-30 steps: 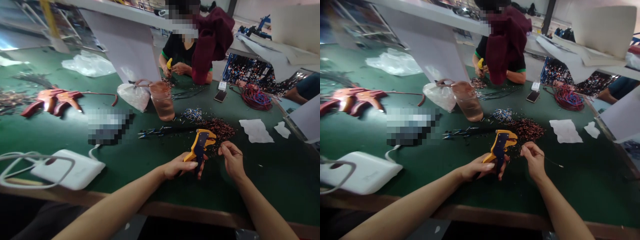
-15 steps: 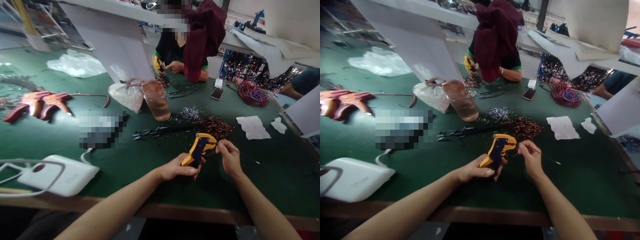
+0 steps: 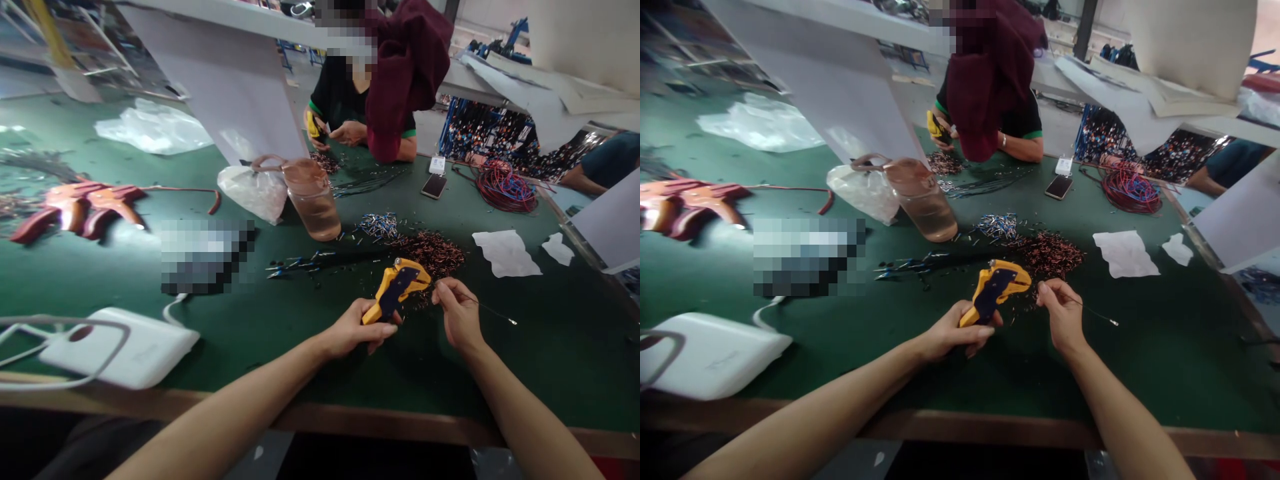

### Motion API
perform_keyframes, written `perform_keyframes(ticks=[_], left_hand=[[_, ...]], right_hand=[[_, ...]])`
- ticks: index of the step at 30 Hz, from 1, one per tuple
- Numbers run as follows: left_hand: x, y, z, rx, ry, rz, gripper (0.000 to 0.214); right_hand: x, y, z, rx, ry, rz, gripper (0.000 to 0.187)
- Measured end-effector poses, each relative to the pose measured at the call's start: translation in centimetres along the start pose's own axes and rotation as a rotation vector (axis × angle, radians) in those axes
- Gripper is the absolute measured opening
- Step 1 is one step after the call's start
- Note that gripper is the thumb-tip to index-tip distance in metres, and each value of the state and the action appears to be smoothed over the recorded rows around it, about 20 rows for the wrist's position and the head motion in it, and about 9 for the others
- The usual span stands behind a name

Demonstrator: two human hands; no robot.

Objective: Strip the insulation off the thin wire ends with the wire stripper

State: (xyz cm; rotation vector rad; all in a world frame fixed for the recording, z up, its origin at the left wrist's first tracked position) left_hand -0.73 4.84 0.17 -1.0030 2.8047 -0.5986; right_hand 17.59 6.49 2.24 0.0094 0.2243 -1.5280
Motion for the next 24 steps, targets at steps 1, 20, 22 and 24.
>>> perform_keyframes(ticks=[1, 20, 22, 24], left_hand=[[-0.1, -0.1, -0.1, 0.033, -0.024, 0.018, 0.039], [-0.1, 0.7, -0.9, 0.056, -0.104, 0.006, 0.058], [-0.1, 0.9, -0.8, 0.085, -0.125, -0.015, 0.058], [0.0, 1.1, -0.8, 0.104, -0.143, -0.029, 0.057]], right_hand=[[0.0, 0.1, 0.0, -0.003, -0.003, -0.014, 0.024], [0.9, -2.5, 1.4, 0.493, 0.144, 0.205, 0.011], [0.8, -2.5, 1.5, 0.529, 0.159, 0.239, 0.008], [0.8, -2.4, 1.8, 0.583, 0.208, 0.257, 0.01]])
Point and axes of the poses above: each hand's wrist, its own x-axis away from the middle knuckle, its own y-axis out of the back of the hand, z = x × y, the point moved 6 cm from there along -x, towards the middle knuckle, and after that the axes turned 15 degrees about z, right-handed, at the moved point
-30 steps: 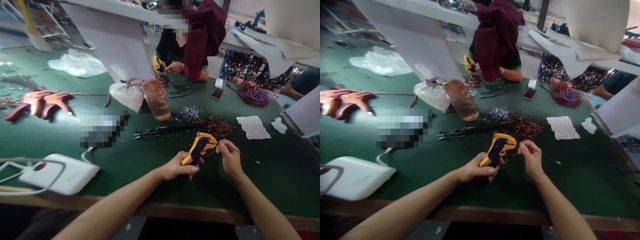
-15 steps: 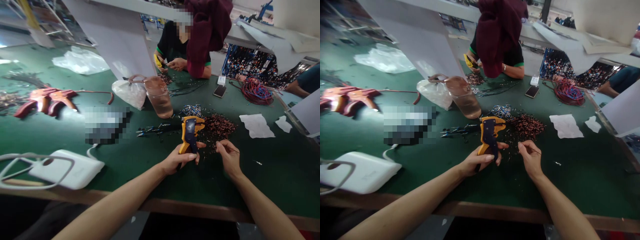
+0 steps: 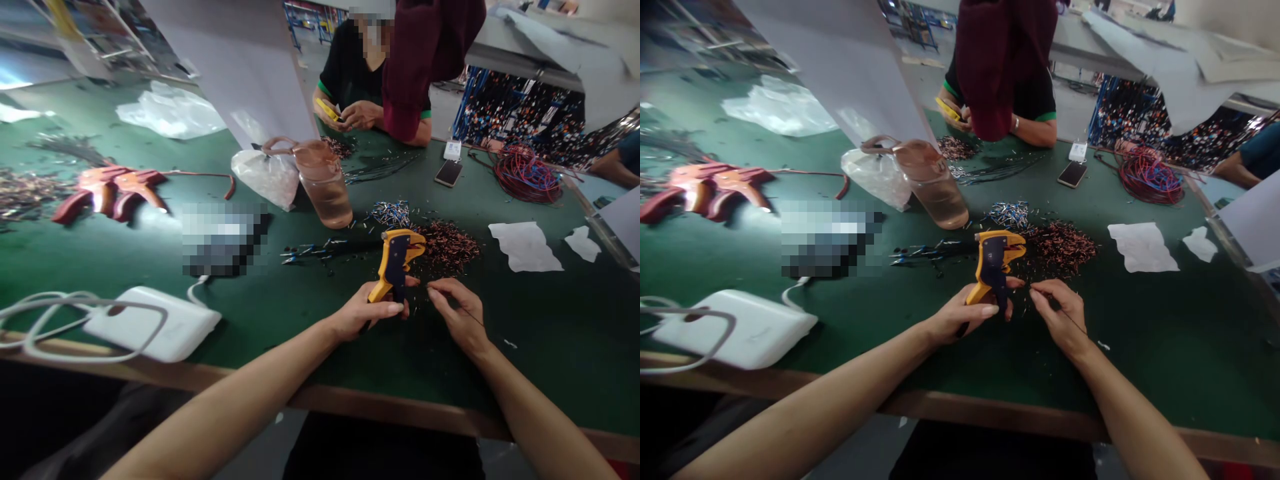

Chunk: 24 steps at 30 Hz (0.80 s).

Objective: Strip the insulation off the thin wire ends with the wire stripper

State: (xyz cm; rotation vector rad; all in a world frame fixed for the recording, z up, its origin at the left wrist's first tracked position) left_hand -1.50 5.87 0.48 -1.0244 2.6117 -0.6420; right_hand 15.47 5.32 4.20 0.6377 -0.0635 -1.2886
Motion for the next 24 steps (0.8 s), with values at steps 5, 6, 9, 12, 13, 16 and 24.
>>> perform_keyframes(ticks=[5, 6, 9, 12, 13, 16, 24], left_hand=[[0.1, -0.1, -0.1, -0.073, 0.057, 0.012, 0.062], [0.1, -0.2, -0.1, -0.104, 0.08, 0.022, 0.062], [0.0, -0.6, 0.0, -0.171, 0.135, 0.071, 0.059], [0.0, -1.1, 0.0, -0.185, 0.131, 0.11, 0.057], [0.0, -1.2, 0.0, -0.181, 0.122, 0.115, 0.057], [0.0, -1.4, 0.0, -0.168, 0.097, 0.123, 0.055], [0.3, -1.2, 0.3, -0.15, 0.105, 0.088, 0.051]], right_hand=[[0.3, 1.3, 1.3, 0.245, 0.137, -0.135, 0.011], [0.4, 1.6, 1.6, 0.286, 0.145, -0.17, 0.012], [0.7, 2.1, 2.8, 0.362, 0.158, -0.236, 0.014], [0.9, 2.0, 3.9, 0.403, 0.177, -0.25, 0.015], [1.0, 1.9, 4.1, 0.413, 0.185, -0.243, 0.015], [1.1, 1.3, 4.6, 0.444, 0.202, -0.205, 0.015], [0.9, 0.7, 5.0, 0.424, 0.235, -0.175, 0.015]])
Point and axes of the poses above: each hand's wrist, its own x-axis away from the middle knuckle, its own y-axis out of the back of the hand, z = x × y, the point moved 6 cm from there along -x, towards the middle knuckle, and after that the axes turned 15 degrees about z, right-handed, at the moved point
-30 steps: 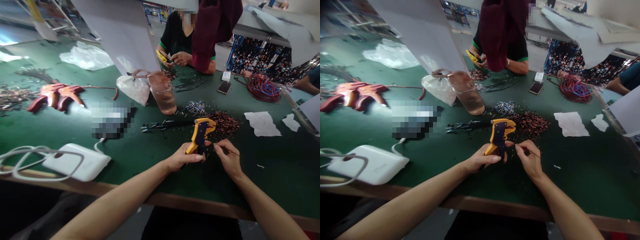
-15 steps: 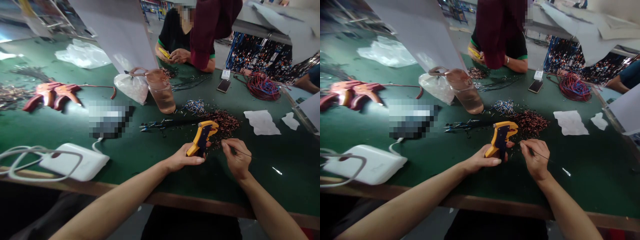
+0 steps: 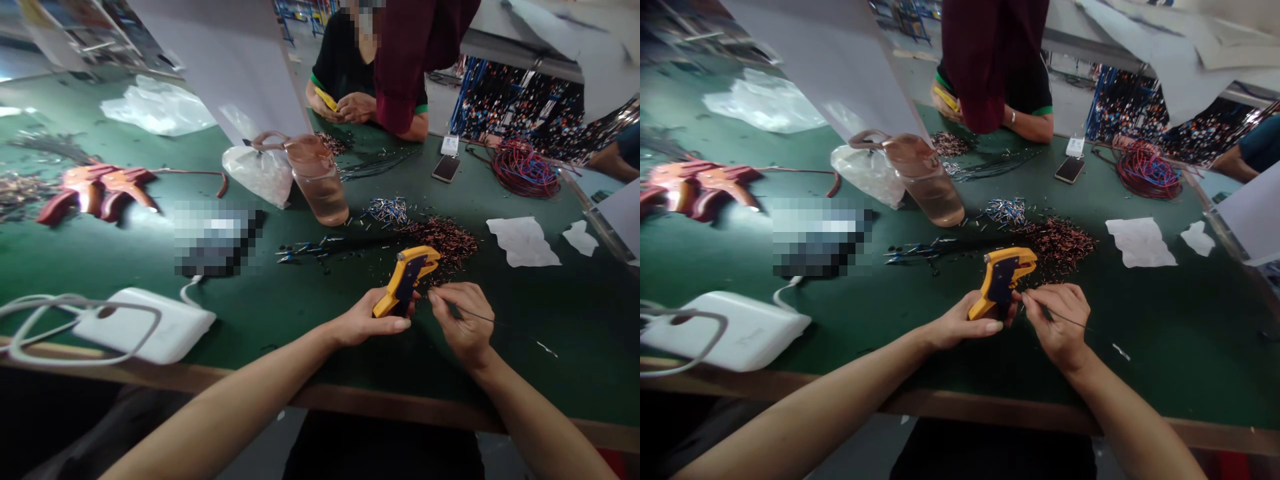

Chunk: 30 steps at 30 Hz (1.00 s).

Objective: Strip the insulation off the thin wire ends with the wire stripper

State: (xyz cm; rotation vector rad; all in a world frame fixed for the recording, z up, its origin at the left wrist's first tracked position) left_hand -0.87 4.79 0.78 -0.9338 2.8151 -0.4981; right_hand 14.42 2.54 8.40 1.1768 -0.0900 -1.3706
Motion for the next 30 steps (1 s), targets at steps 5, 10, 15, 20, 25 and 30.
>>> perform_keyframes(ticks=[5, 10, 15, 20, 25, 30], left_hand=[[-0.1, -0.1, -0.3, -0.028, 0.022, -0.027, 0.044], [-0.2, -0.1, -0.8, -0.092, 0.028, -0.041, 0.038], [-0.2, 0.0, -0.6, -0.095, 0.07, -0.074, 0.039], [-0.1, -0.1, -0.5, -0.113, 0.114, -0.108, 0.037], [0.2, 0.3, -0.1, -0.163, 0.169, -0.183, 0.035], [0.0, 0.2, -0.2, -0.132, 0.151, -0.135, 0.035]], right_hand=[[0.0, -0.1, 0.1, -0.054, -0.02, 0.02, 0.015], [0.2, -0.2, 0.2, -0.075, -0.002, 0.023, 0.014], [0.2, -0.1, 0.5, -0.039, 0.058, -0.004, 0.013], [0.1, -0.1, 0.8, -0.022, 0.083, -0.014, 0.012], [0.2, -0.1, 0.5, -0.038, 0.064, -0.019, 0.013], [0.3, -0.5, -0.4, -0.116, -0.014, -0.003, 0.014]])
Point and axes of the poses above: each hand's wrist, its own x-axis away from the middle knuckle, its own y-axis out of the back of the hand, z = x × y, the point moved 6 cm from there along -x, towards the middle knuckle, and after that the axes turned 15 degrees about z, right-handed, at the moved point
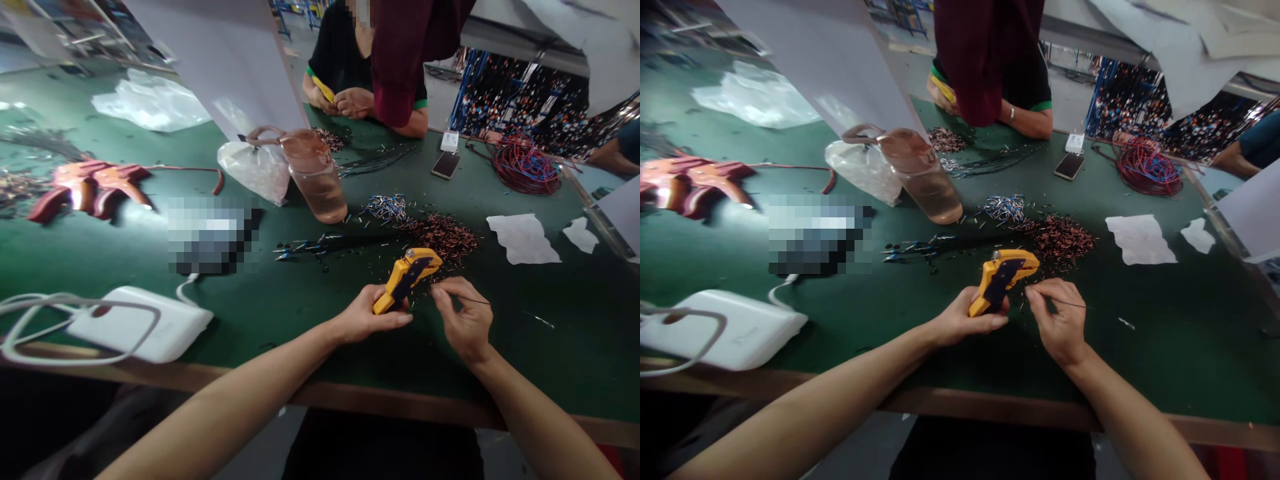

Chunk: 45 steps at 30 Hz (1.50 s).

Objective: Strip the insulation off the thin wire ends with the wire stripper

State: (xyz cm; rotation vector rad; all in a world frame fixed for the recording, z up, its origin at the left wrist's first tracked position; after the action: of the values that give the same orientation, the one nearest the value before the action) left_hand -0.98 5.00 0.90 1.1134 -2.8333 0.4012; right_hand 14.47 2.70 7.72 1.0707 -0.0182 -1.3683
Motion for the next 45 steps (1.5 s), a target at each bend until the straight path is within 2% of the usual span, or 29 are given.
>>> perform_keyframes(ticks=[7, 13, 25, 34, 40, 45], left_hand=[[-0.1, -0.4, 0.1, 0.091, -0.064, 0.13, 0.047], [-0.2, -0.3, 0.6, 0.177, -0.082, 0.127, 0.055], [-0.1, -0.4, 0.3, 0.107, -0.068, 0.136, 0.052], [-0.5, 0.2, 0.9, 0.003, -0.115, 0.085, 0.044], [-0.1, 0.4, 1.2, -0.061, -0.006, -0.004, 0.036], [-0.2, 0.8, 1.0, -0.003, -0.031, -0.021, 0.039]], right_hand=[[-0.1, 0.4, 0.6, 0.125, 0.059, -0.046, 0.014], [-0.1, 0.5, 0.8, 0.206, 0.085, -0.061, 0.012], [-0.1, 0.4, 1.1, 0.206, 0.105, -0.044, 0.013], [0.0, 0.0, 0.9, 0.224, 0.092, 0.003, 0.012], [-0.1, 0.0, 1.1, 0.206, 0.092, -0.001, 0.014], [0.2, 0.1, 0.4, 0.08, 0.053, -0.017, 0.012]])
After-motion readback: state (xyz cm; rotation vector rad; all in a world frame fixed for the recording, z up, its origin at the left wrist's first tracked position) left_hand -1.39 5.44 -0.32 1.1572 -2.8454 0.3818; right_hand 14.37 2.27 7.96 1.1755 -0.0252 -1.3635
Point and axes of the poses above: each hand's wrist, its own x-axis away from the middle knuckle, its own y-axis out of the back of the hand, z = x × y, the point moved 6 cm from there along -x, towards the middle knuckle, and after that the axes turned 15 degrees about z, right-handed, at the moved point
